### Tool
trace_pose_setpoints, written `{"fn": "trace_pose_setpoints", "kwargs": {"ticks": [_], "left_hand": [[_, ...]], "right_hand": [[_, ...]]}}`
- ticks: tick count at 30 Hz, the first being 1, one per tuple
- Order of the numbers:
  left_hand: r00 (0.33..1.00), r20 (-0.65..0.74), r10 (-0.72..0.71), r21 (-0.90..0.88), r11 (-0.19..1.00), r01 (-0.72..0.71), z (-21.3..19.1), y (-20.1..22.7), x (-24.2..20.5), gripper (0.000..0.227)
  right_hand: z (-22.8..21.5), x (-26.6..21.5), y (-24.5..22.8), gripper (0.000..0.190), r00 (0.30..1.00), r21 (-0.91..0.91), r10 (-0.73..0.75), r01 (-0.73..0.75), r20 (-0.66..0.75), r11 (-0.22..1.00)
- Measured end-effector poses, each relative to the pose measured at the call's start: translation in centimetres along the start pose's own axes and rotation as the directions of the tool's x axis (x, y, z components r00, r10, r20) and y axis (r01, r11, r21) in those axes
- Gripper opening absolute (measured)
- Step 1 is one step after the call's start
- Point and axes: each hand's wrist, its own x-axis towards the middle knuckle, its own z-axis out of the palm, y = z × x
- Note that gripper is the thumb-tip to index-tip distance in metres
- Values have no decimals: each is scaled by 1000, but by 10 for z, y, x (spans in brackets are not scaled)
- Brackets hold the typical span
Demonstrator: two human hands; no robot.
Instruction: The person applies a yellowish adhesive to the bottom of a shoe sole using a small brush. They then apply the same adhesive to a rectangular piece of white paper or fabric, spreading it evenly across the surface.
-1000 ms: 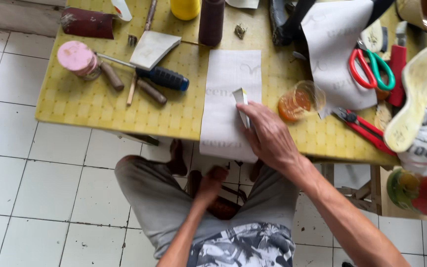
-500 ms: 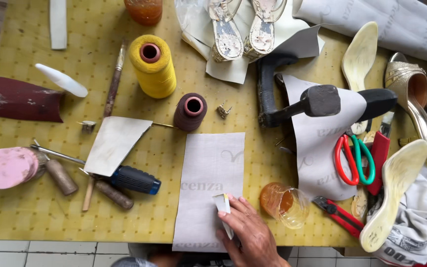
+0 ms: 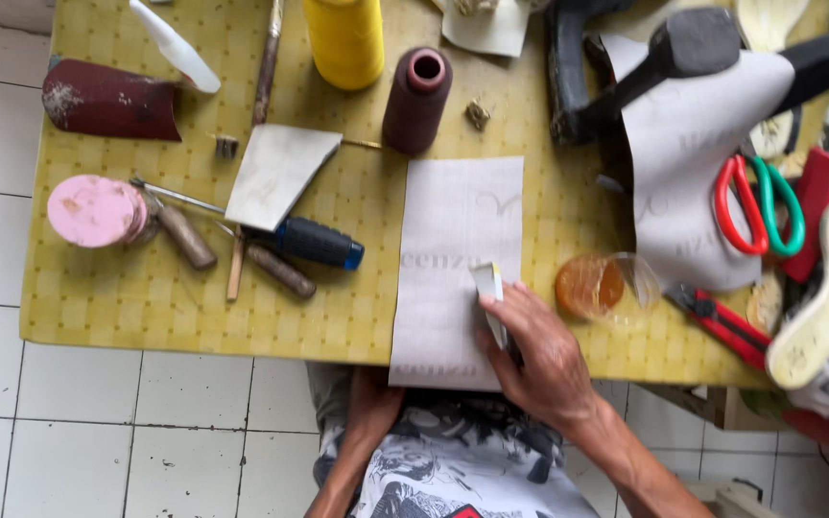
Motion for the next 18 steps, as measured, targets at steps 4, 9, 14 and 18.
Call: {"fn": "trace_pose_setpoints", "kwargs": {"ticks": [4, 9, 14, 18], "left_hand": [[996, 82, 18, 63, 998, -23, -40, 101, -44, 73], [961, 255, 106, -62, 994, -93, -39, 133, -56, 61], [992, 127, -17, -87, 996, 28, -26, 153, -56, 30], [982, 178, -70, -114, 989, 91, -22, 157, -66, 36]], "right_hand": [[-2, 4, -6, 34, 999, -24, -30, 30, -10, 999], [-13, -9, -11, 35, 998, 42, -64, 65, -26, 997], [-95, -20, -35, 12, 955, 97, 145, -124, -260, 988], [-143, -15, 2, 24, 979, -196, 28, -69, -203, 978]]}}
